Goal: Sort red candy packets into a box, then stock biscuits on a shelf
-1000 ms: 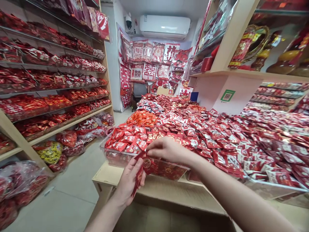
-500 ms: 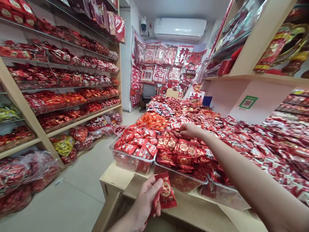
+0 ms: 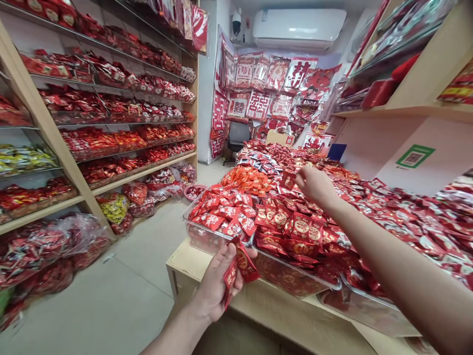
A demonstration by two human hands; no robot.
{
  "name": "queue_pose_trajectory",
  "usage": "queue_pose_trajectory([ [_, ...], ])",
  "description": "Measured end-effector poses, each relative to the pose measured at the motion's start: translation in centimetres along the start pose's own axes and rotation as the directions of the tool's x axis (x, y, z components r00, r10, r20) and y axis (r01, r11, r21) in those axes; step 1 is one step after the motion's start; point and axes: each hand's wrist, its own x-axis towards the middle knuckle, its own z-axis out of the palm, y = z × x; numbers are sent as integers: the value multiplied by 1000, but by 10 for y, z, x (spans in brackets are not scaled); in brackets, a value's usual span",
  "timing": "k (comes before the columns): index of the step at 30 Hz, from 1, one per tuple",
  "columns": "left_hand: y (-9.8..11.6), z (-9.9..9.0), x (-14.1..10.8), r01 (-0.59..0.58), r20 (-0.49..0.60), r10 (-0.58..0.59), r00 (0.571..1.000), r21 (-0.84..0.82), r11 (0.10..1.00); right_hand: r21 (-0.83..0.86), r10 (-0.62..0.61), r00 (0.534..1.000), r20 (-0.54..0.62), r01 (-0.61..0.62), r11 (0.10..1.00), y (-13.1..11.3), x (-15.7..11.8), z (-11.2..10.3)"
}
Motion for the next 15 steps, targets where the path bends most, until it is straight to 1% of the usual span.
queue_pose_trajectory([
  [1,3,-2,-1,36,48,-33,998,-71,997,39,-48,996,-69,51,998,-14,-10,-7],
  [2,7,-3,-3,74,94,-62,994,-136,988,84,-119,983,-141,132,988,-29,-24,-13],
  [3,10,-4,-5,105,130,-81,988,-190,976,105,-215,962,-169,235,966,-45,-40,-17],
  [4,12,-5,-7,126,155,-92,984,-231,965,115,-335,927,-171,357,927,-61,-59,-18],
  [5,14,-6,-8,140,170,-98,981,-259,956,126,-476,866,-151,495,860,-75,-78,-18],
  [6,14,-7,-9,151,174,-105,979,-272,950,137,-580,801,-146,597,790,-87,-96,-16],
  [7,13,-7,-9,165,171,-121,978,-269,949,150,-646,751,-137,660,736,-96,-113,-13],
  [8,12,-7,-8,183,165,-144,976,-248,951,166,-688,715,-122,698,696,-102,-126,-10],
  [9,9,-7,-7,194,153,-164,975,-206,959,191,-703,702,-112,710,678,-104,-137,-7],
  [10,6,-7,-6,190,130,-171,977,-147,971,238,-704,703,-105,705,668,-103,-144,-6],
  [11,3,-6,-5,165,102,-157,982,-73,984,311,-693,714,-103,685,659,-100,-147,-7],
  [12,1,-5,-4,122,83,-123,989,13,992,405,-658,744,-114,640,653,-95,-148,-9],
  [13,-1,-4,-4,71,84,-79,993,104,992,505,-593,795,-129,567,651,-89,-147,-12],
  [14,-2,-2,-5,16,106,-37,994,192,981,602,-499,856,-133,470,646,-83,-144,-15],
  [15,-2,0,-7,-28,149,-13,989,273,962,695,-389,915,-106,348,629,-78,-141,-19],
])
